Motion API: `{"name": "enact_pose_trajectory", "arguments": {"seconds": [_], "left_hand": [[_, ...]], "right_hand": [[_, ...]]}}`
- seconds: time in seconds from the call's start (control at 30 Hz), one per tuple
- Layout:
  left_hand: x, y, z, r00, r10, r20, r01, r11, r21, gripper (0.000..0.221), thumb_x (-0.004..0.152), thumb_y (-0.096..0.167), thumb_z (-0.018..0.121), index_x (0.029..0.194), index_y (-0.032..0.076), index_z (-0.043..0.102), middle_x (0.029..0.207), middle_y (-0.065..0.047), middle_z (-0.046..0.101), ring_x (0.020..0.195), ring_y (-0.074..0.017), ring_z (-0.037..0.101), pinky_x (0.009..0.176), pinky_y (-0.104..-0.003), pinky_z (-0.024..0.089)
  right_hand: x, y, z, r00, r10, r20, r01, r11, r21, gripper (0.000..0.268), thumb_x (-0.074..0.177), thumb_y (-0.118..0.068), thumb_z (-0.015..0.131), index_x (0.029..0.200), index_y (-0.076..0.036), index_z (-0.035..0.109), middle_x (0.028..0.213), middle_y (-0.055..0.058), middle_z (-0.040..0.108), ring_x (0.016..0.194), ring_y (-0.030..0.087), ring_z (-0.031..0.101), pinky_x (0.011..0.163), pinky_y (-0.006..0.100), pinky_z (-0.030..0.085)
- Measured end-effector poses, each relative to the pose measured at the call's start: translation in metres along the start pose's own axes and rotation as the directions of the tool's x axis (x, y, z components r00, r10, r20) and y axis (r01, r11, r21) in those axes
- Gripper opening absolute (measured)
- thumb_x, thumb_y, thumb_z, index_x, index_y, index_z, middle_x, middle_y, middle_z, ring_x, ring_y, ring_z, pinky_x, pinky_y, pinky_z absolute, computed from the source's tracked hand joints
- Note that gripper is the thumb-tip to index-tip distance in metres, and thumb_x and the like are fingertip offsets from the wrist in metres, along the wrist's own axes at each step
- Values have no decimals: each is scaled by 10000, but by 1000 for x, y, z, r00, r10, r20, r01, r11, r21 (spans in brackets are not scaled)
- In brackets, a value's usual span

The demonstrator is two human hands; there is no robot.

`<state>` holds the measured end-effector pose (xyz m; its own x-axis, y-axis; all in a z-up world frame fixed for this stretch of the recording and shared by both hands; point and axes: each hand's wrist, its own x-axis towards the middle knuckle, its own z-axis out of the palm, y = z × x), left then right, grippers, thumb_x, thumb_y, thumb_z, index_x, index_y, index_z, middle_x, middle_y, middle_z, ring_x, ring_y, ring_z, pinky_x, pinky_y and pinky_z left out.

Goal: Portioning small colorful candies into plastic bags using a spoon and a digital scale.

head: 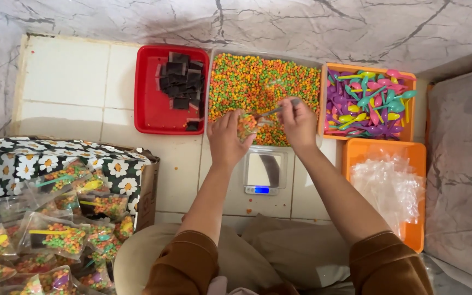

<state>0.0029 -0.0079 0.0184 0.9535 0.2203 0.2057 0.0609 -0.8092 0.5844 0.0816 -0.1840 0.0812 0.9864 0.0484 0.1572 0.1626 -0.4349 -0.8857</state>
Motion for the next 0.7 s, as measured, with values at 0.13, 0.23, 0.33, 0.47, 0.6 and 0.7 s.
{"name": "enact_pose_trajectory", "arguments": {"seconds": [0.13,0.23,0.33,0.47,0.6,0.7], "left_hand": [[0,-2,3,1000,-16,2,16,1000,21,885,673,531,855,1429,177,559,1315,-87,651,1205,-284,653,1054,-525,381],[4,2,-7,997,-69,-23,67,995,-72,816,694,443,879,1408,195,574,1285,-57,660,1170,-275,664,1055,-546,386],[6,-8,0,972,-52,-230,37,997,-67,849,611,502,894,1337,154,622,1195,-59,696,1076,-260,700,985,-477,463],[14,-4,-5,886,-49,-461,-34,985,-170,731,751,457,880,1356,138,620,1211,-65,710,1062,-262,706,961,-420,496],[15,-3,-5,851,-55,-522,-76,971,-226,766,749,454,909,1381,134,616,1252,-69,715,1090,-263,709,987,-399,507],[17,0,-10,857,-51,-513,-92,964,-249,763,748,461,916,1366,122,624,1249,-81,717,1089,-271,711,978,-405,506]], "right_hand": [[-5,-35,-7,980,-153,125,173,970,-170,166,1056,-288,624,1033,-212,770,726,-3,743,703,179,744,631,302,613],[-1,-30,-18,982,-185,37,188,973,-133,156,1066,-204,621,1050,-136,761,744,76,743,686,249,732,621,374,603],[-1,-2,-36,977,-154,-148,141,986,-92,212,1119,-131,521,1059,-88,719,700,83,690,597,206,658,579,346,567],[-22,38,-53,986,-79,-149,17,926,-376,242,1130,-262,536,1053,-132,724,791,144,719,775,368,705,674,479,562],[-55,60,-37,979,121,-165,-179,893,-413,238,1102,-309,547,1068,-130,701,821,207,717,796,458,693,700,557,560],[-65,87,-4,876,470,-113,-468,883,41,248,1077,-279,587,1008,-66,695,838,144,749,525,238,673,417,336,585]]}}
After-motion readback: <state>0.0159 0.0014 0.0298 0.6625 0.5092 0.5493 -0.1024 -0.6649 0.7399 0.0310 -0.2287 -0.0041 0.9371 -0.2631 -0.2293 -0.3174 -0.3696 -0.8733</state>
